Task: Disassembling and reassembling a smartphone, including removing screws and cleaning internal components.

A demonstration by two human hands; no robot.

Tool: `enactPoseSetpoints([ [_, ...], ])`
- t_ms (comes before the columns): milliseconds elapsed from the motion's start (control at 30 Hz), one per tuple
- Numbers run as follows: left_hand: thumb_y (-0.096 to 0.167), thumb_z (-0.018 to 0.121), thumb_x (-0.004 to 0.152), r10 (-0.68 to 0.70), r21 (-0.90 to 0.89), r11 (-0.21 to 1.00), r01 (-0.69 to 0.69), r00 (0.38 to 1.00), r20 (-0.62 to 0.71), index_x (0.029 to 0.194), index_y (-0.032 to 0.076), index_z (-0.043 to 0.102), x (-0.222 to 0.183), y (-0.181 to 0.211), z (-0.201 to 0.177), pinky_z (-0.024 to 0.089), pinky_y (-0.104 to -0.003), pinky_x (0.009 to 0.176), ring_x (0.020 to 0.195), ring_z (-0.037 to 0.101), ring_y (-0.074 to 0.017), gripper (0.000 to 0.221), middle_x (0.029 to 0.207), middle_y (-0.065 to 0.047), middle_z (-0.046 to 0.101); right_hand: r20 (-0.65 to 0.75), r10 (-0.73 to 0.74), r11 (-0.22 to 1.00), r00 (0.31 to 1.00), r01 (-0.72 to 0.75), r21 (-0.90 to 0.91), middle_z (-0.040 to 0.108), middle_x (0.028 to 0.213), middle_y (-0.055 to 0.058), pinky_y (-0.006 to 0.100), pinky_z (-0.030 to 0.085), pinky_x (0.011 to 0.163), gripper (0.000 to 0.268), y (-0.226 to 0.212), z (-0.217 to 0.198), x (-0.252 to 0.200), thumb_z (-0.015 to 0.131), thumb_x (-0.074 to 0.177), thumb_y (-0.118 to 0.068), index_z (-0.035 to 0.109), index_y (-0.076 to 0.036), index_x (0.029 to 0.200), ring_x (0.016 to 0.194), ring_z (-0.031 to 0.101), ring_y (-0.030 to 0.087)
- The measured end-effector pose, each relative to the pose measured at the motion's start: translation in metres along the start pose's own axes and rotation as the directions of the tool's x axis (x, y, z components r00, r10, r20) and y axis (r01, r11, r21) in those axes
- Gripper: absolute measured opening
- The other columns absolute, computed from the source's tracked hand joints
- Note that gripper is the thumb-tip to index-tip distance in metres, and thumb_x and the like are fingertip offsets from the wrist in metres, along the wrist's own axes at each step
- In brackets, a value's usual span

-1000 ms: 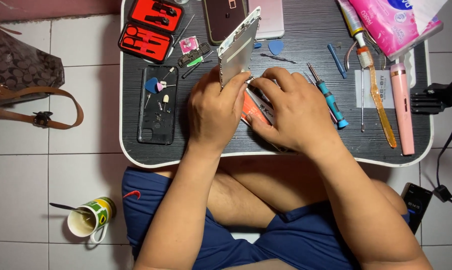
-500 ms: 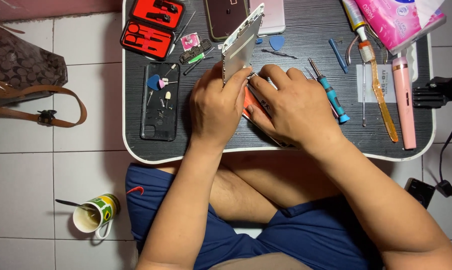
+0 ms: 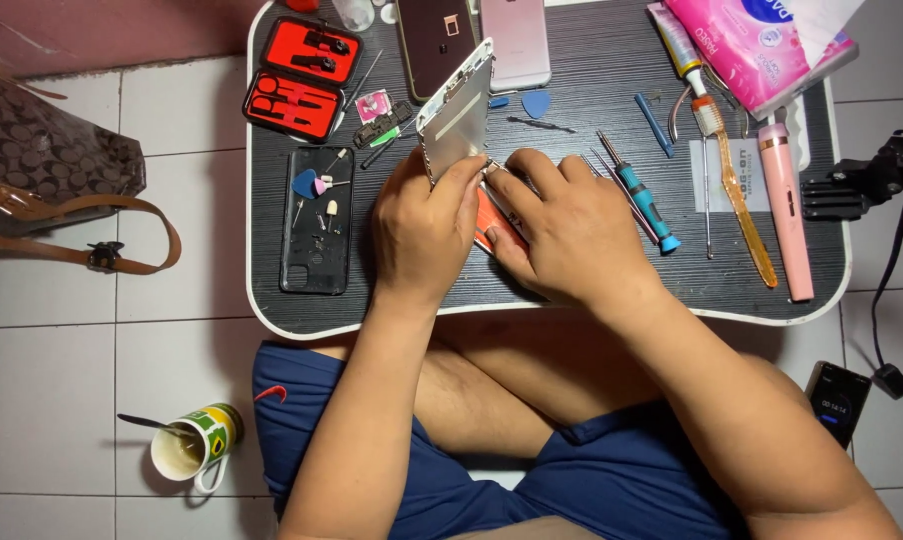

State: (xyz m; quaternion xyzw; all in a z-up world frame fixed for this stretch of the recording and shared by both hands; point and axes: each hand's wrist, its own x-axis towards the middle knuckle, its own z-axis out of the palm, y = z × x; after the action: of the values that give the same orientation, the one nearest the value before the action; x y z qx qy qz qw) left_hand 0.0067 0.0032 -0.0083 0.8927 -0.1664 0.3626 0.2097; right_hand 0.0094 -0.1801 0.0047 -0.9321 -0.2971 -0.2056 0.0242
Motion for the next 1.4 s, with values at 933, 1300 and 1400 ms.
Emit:
enactPoseSetpoints([
  [933,0.013,0.071,0.093,0.001,-0.040,0.999,-0.001,1.000,0.017,0.097,0.017,0.077,-0.004,-0.003,0.002,0.057,-0.037,0.069,0.079,0.067,-0.0294,0.008,0.077,-0.007,0.055,0.062,-0.014,0.999,0.998,0.012,0.034,0.062,0.120,0.001,0.038,0.054,0.057,0.049,0.003,-0.003,0.002,0.051,0.092,-0.049,0.068,-0.025,0.131,0.079,0.062,0.025],
  [1300,0.010,0.071,0.091,-0.013,-0.031,0.999,0.014,0.999,0.051,0.096,0.019,0.078,-0.011,-0.006,0.003,0.057,-0.037,0.070,0.080,0.066,-0.0294,0.012,0.079,-0.007,0.053,0.029,0.143,0.861,0.989,-0.139,0.489,0.069,0.115,0.010,0.040,0.055,0.072,0.048,0.013,0.000,-0.009,0.061,0.087,-0.030,0.066,-0.009,0.130,0.085,0.067,0.032],
  [1400,0.007,0.070,0.091,-0.012,-0.068,0.998,0.016,0.998,0.061,0.094,0.016,0.077,-0.008,-0.001,0.001,0.057,-0.038,0.070,0.079,0.066,-0.0315,0.012,0.079,-0.008,0.053,0.018,0.145,0.865,0.989,-0.136,0.483,0.070,0.115,0.010,0.039,0.054,0.076,0.047,0.011,-0.003,-0.009,0.061,0.088,-0.029,0.065,-0.008,0.130,0.087,0.068,0.031],
])
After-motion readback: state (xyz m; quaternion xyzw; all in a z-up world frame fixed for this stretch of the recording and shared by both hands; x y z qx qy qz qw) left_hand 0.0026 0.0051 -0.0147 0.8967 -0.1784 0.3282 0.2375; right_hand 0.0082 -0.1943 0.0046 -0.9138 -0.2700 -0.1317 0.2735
